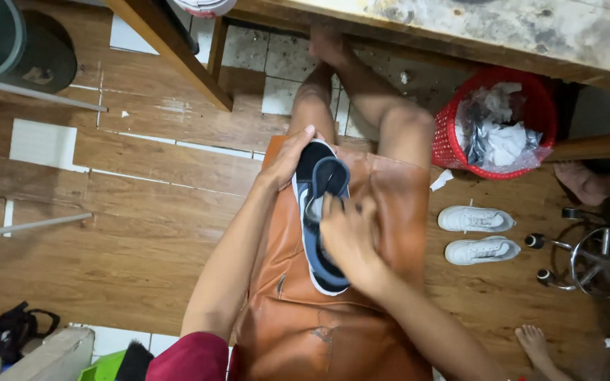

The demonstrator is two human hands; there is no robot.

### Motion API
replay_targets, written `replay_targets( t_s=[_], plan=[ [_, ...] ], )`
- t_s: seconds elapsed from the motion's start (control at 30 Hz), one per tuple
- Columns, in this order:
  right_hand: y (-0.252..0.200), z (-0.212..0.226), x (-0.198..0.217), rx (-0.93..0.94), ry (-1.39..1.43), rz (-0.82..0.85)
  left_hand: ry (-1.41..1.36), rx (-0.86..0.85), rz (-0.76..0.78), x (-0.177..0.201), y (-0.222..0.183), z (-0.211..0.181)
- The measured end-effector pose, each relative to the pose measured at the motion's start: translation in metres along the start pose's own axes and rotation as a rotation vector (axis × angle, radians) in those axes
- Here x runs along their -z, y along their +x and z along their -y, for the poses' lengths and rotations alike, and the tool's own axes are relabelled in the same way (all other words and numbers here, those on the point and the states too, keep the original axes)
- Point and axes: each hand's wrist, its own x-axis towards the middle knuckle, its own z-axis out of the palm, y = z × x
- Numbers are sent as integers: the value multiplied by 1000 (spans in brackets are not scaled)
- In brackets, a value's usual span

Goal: Scrubbing the interior of a black slip-on shoe using a toothbrush and soapy water to clean the lining.

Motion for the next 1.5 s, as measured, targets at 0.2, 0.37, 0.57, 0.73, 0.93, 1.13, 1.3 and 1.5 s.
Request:
replay_targets(
  t_s=[0.2, 0.37, 0.57, 0.73, 0.93, 1.13, 1.3, 1.5],
  plan=[
    [-47, -7, 75, 124, 229, 248, 63, 23, -37, 1, -14, -23],
    [-8, -2, 15, 7, 80, 156, 164, 79, -13, -2, -26, -38],
    [-33, -8, 68, 72, 193, 356, 43, -109, -10, 9, -11, -15],
    [-6, -8, 14, -48, 72, 259, 195, 8, -36, 3, -7, -10],
    [-32, -11, 48, 74, 253, 384, 140, 15, -120, -4, -13, -17],
    [-8, -5, -3, 8, 66, -2, 47, 108, -122, -1, -11, -28],
    [-30, 1, 11, 80, 186, 33, 276, 153, -115, 3, 8, 6],
    [10, -2, -43, 145, 126, -23, -8, 191, -115, 3, 4, -6]
  ],
)
